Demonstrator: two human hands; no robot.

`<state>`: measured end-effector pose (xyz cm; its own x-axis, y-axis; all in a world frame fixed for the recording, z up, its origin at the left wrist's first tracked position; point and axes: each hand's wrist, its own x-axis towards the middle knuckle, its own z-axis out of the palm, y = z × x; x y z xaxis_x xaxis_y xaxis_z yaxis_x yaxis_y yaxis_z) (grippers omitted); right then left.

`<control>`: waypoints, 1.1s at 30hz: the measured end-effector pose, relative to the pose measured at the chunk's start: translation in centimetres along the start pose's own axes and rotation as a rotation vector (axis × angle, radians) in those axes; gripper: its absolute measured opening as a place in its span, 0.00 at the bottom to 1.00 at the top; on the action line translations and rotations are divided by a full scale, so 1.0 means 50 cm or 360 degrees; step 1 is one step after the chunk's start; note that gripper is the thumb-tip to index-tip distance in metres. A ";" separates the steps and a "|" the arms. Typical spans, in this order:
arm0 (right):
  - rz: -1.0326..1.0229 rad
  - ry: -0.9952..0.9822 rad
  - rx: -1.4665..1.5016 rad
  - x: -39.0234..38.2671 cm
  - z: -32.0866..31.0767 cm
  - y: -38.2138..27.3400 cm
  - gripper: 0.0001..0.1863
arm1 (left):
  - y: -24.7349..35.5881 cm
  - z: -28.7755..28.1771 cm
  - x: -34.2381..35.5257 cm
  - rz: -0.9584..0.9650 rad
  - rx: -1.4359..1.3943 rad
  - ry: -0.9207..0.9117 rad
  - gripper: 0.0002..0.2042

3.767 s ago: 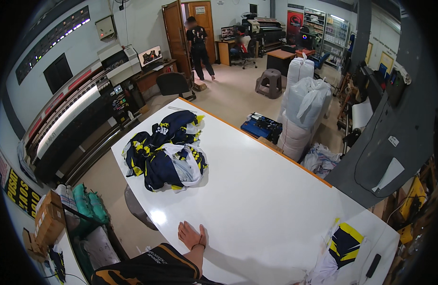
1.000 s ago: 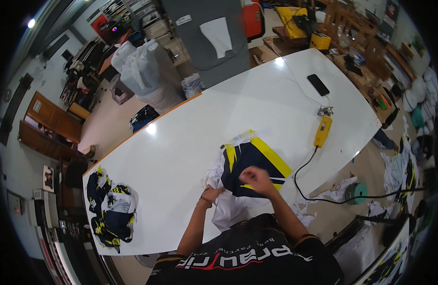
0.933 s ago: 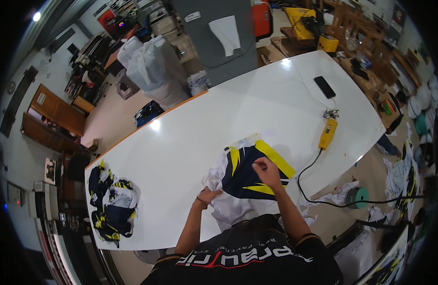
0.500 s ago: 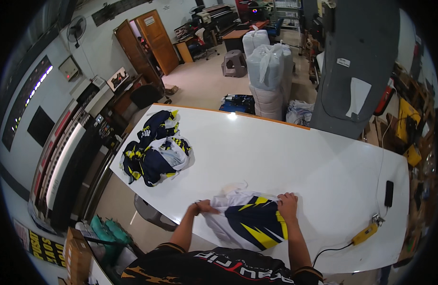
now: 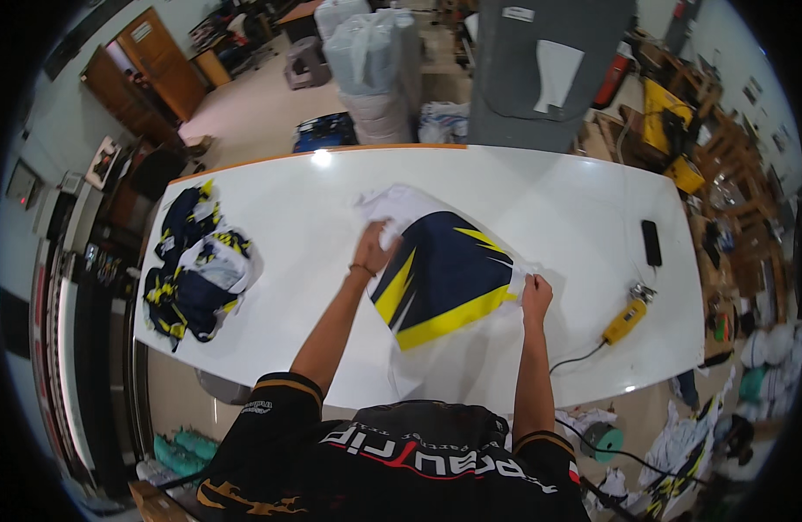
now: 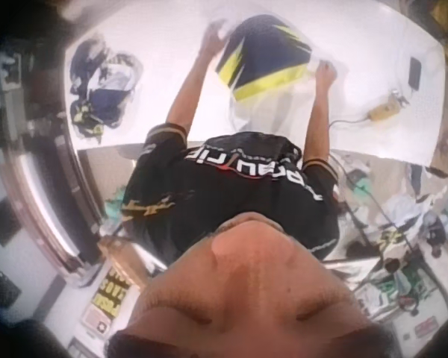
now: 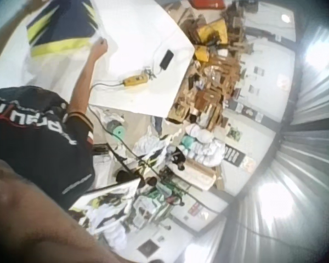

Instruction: The person lays out a large printed fabric sheet on a white table and uses a yellow electric fabric cutter to trim the material along the design lines. The person repeatedly repositions the fabric, cuts along edges, and removes excess pieces, leaving cut fabric sections on the table.

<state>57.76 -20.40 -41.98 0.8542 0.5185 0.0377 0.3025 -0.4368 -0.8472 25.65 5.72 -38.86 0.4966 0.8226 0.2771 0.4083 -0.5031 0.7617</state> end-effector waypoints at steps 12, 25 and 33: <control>0.0537 -0.0237 0.1226 -0.050 -0.300 0.052 0.11 | 0.039 0.025 -0.307 0.0208 0.1082 -0.0937 0.38; -0.0013 -0.0230 0.0323 -0.076 -0.136 0.030 0.22 | -0.018 -0.106 -0.511 -0.0176 0.0653 -0.0035 0.25; -0.1047 -0.1145 -0.0438 -0.333 -0.057 -0.003 0.23 | -0.047 -0.106 -0.505 -0.0099 0.0562 0.0237 0.10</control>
<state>44.68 -31.05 -40.95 0.0528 0.9974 0.0481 0.7859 -0.0118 -0.6183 8.08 -12.44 -44.53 0.3568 0.8707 0.3385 0.6857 -0.4902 0.5381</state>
